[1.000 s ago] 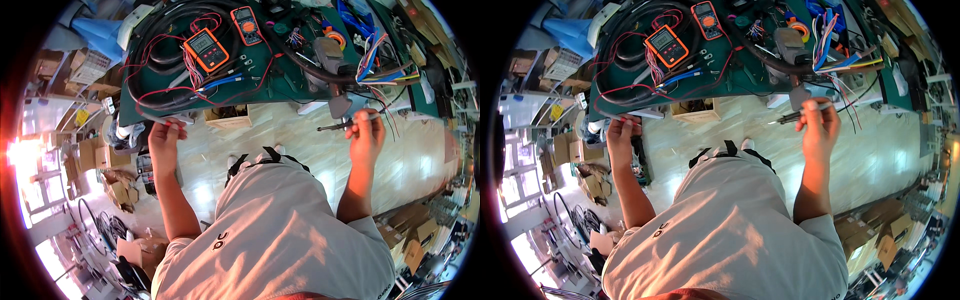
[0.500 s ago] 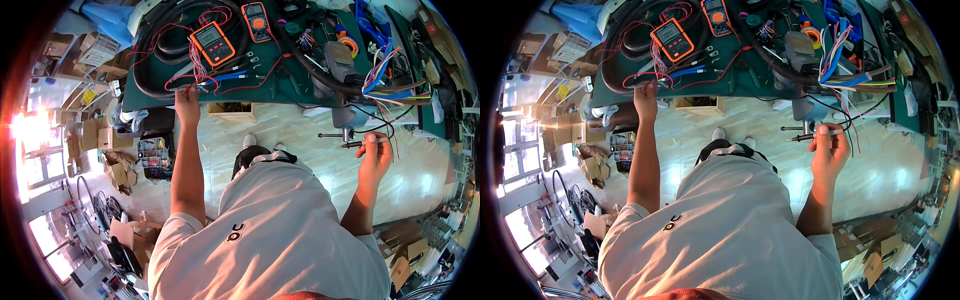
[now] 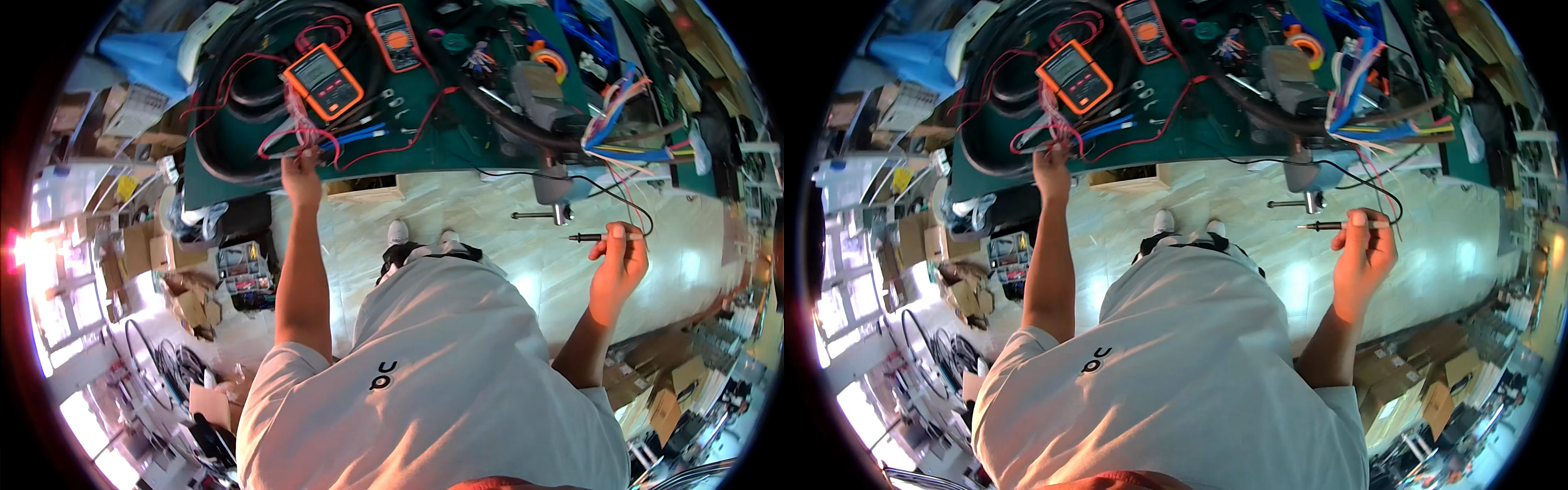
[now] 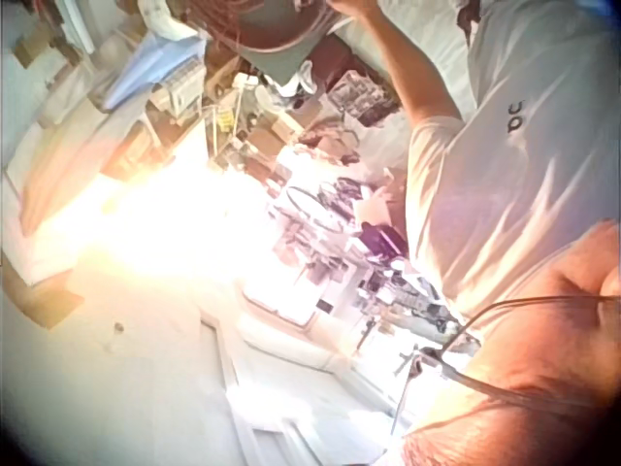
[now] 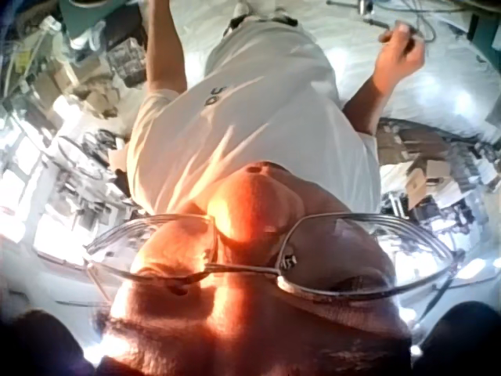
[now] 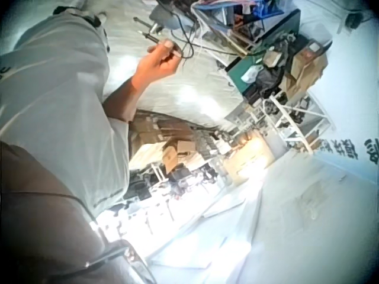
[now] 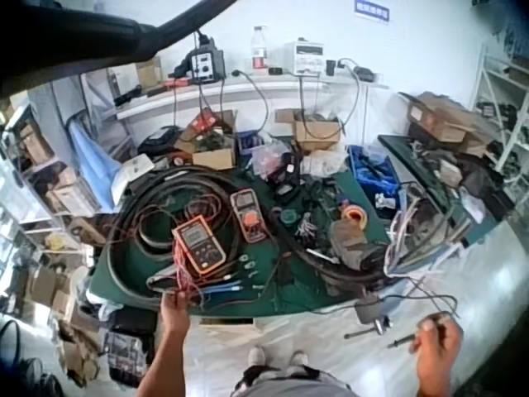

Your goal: The person touches probes from a multimeter to different wire ends on a complex wiring harness secured in a vise and laying on a workbench, checking the digital readout on the meter screen between contacts.

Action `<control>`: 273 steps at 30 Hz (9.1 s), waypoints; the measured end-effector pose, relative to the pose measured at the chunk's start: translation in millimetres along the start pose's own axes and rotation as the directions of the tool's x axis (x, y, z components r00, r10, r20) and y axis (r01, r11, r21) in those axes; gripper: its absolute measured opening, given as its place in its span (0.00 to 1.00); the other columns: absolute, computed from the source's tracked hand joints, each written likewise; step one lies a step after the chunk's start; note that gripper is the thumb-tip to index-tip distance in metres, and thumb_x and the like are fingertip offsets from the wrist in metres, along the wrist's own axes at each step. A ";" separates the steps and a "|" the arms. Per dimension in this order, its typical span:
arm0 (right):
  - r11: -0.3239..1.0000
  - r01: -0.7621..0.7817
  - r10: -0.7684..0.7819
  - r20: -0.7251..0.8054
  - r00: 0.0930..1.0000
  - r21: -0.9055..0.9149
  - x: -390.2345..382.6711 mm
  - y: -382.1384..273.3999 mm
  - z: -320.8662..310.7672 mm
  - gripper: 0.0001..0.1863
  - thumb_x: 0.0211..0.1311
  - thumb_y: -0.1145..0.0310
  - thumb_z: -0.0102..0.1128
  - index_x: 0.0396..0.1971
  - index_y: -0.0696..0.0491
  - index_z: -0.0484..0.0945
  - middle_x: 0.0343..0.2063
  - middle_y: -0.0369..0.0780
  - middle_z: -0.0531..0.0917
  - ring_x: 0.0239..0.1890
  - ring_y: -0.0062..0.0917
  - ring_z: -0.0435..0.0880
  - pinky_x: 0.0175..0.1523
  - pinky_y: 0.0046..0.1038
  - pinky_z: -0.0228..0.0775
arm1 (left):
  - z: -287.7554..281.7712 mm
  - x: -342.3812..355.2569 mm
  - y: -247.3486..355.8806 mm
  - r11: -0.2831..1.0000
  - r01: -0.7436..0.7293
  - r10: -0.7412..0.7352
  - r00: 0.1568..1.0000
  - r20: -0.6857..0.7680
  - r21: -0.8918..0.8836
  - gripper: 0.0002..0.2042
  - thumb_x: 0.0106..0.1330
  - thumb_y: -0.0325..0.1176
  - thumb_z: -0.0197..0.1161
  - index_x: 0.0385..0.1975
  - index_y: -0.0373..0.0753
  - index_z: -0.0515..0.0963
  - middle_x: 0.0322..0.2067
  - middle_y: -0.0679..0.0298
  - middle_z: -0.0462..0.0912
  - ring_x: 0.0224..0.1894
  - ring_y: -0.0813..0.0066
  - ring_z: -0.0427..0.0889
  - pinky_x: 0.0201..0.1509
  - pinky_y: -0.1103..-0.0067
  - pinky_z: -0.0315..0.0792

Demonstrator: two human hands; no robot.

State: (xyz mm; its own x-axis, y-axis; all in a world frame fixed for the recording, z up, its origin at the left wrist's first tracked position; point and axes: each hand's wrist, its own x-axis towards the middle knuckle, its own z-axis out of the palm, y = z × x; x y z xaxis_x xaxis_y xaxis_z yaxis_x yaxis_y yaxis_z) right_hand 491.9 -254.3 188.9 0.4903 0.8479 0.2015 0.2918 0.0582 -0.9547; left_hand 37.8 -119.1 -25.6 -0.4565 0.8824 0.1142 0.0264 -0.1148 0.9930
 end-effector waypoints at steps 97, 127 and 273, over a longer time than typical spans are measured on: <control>0.898 0.410 -0.268 -0.541 0.797 0.158 77.4 -16.2 -64.3 0.21 0.71 0.61 0.40 0.44 0.69 0.63 0.31 0.58 0.80 0.25 0.39 0.82 0.33 0.33 0.79 | -3.3 -32.0 -16.7 0.995 0.077 -0.090 0.968 -0.233 -0.064 0.08 0.68 0.34 0.60 0.38 0.36 0.73 0.31 0.61 0.82 0.33 0.76 0.83 0.36 0.81 0.77; 0.809 0.564 -0.571 -0.005 0.821 0.167 66.8 -66.3 2.0 0.13 0.72 0.63 0.45 0.41 0.60 0.63 0.36 0.53 0.82 0.38 0.33 0.84 0.43 0.30 0.79 | 9.4 -24.8 -23.6 0.935 0.234 -0.314 0.895 -0.316 -0.267 0.10 0.68 0.34 0.59 0.39 0.36 0.68 0.35 0.57 0.80 0.39 0.64 0.82 0.47 0.70 0.78; 0.978 -0.122 0.195 0.535 0.822 -0.169 -22.3 41.7 369.0 0.14 0.70 0.65 0.48 0.37 0.62 0.75 0.29 0.41 0.84 0.27 0.24 0.83 0.32 0.25 0.74 | -36.8 218.9 31.3 0.844 0.119 0.004 0.973 -0.229 0.524 0.28 0.57 0.25 0.64 0.55 0.28 0.59 0.39 0.50 0.74 0.36 0.60 0.78 0.44 0.69 0.72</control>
State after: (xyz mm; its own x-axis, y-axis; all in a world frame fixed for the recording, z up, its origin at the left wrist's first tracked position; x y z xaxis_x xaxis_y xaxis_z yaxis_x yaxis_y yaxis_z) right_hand 190.0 -76.4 63.7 0.0208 0.9903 -0.1374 0.3648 -0.1355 -0.9212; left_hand -94.0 53.6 29.4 -0.6477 0.7541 0.1086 0.4334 0.2474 0.8666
